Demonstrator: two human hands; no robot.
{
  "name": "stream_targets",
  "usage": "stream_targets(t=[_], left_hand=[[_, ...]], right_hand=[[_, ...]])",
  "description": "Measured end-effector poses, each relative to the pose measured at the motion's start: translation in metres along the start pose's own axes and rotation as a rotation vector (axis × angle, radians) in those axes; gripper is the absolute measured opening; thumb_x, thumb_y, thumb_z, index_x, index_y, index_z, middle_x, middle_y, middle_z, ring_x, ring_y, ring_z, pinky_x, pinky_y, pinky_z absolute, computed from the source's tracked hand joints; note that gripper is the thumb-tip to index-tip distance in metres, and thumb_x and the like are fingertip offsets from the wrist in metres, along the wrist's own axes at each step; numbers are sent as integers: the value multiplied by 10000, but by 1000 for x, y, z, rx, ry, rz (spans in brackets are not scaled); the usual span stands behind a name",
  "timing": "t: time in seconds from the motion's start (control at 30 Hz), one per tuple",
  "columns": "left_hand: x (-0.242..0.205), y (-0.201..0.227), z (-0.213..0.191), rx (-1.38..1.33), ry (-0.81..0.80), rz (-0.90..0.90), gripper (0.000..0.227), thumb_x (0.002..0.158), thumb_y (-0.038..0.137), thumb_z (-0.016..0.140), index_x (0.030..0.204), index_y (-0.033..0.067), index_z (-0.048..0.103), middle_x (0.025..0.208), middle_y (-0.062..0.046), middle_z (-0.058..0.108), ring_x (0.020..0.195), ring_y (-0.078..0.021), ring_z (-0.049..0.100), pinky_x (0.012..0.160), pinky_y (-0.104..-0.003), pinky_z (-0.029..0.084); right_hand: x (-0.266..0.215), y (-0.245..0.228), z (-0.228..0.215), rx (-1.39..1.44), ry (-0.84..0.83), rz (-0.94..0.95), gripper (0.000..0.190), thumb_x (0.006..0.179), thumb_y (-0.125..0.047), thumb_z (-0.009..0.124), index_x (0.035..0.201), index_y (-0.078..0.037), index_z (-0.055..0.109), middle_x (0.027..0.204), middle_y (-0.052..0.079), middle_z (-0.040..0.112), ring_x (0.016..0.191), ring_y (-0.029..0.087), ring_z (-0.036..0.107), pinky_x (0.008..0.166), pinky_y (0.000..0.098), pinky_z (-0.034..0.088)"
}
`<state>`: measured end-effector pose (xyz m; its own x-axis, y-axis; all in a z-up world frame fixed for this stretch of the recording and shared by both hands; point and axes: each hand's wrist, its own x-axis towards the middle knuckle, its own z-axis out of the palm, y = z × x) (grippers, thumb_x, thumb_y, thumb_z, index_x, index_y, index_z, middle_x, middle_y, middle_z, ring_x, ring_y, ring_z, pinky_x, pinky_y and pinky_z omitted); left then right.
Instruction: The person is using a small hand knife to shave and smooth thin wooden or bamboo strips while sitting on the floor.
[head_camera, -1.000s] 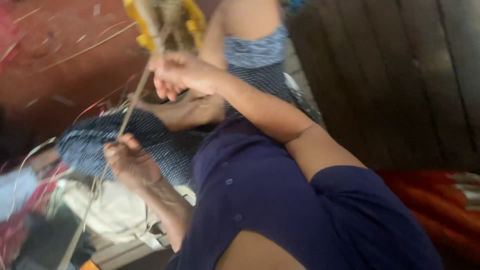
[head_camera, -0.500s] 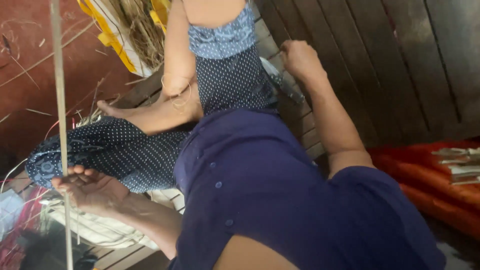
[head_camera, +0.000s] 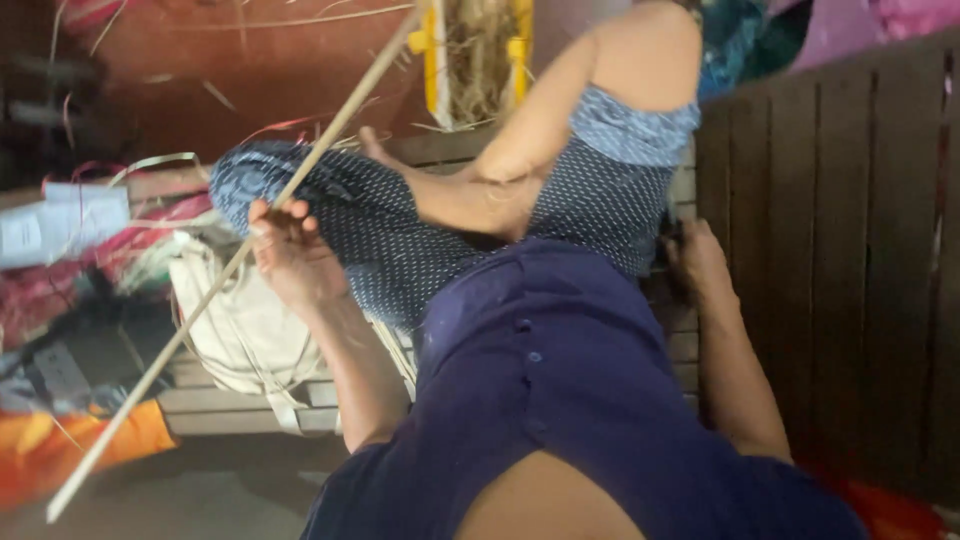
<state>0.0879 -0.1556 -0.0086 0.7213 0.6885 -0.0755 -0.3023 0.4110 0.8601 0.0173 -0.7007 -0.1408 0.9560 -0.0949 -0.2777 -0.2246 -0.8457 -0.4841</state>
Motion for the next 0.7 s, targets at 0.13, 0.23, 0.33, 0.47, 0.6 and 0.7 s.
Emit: stream_targets(t=[0.13,0.23,0.33,0.47,0.6,0.7], left_hand=[[-1,-4,-11,-108,-37,-7,257,1046,282,580,1210,107,673,1037,-204,747,937,-248,770,767,-237,652],[2,-11,-12,-150,-76,9,255,1023,297,617,1186,110,672,987,-181,748,887,-224,768,736,-231,649],[-9,-5,3,-223,-127,-1,228,1025,254,617,1159,76,664,978,-209,746,869,-238,776,722,-245,656],[-22,-3,25,-241,-124,12,222,1010,212,633,1159,48,643,932,-217,751,836,-255,782,713,-267,669],[-36,-16,45,-259,-162,-17,214,1029,147,595,1159,-19,631,904,-244,749,812,-269,784,700,-292,685],[-45,-23,61,-230,-183,-23,216,1042,139,581,1156,-25,661,914,-248,751,820,-272,785,719,-305,685]], right_hand=[[-9,-22,-28,329,271,67,392,935,-4,587,1316,60,655,1094,389,646,1043,584,610,882,644,517],[-6,-54,-67,567,466,17,386,976,-103,591,1335,-175,710,1153,134,670,1056,241,644,949,425,526],[3,-136,-109,1048,289,-10,362,1029,-69,510,1360,-103,654,857,146,618,654,193,647,533,306,593],[47,-222,-90,1051,43,-190,180,974,-53,631,1131,-35,717,690,221,594,481,257,622,387,385,505],[70,-314,-56,1128,-225,-303,305,954,-152,744,1182,19,635,608,217,569,444,248,585,410,379,501],[80,-349,-35,1188,-393,-303,516,938,-308,772,1287,20,580,743,137,614,551,173,601,437,338,526]])
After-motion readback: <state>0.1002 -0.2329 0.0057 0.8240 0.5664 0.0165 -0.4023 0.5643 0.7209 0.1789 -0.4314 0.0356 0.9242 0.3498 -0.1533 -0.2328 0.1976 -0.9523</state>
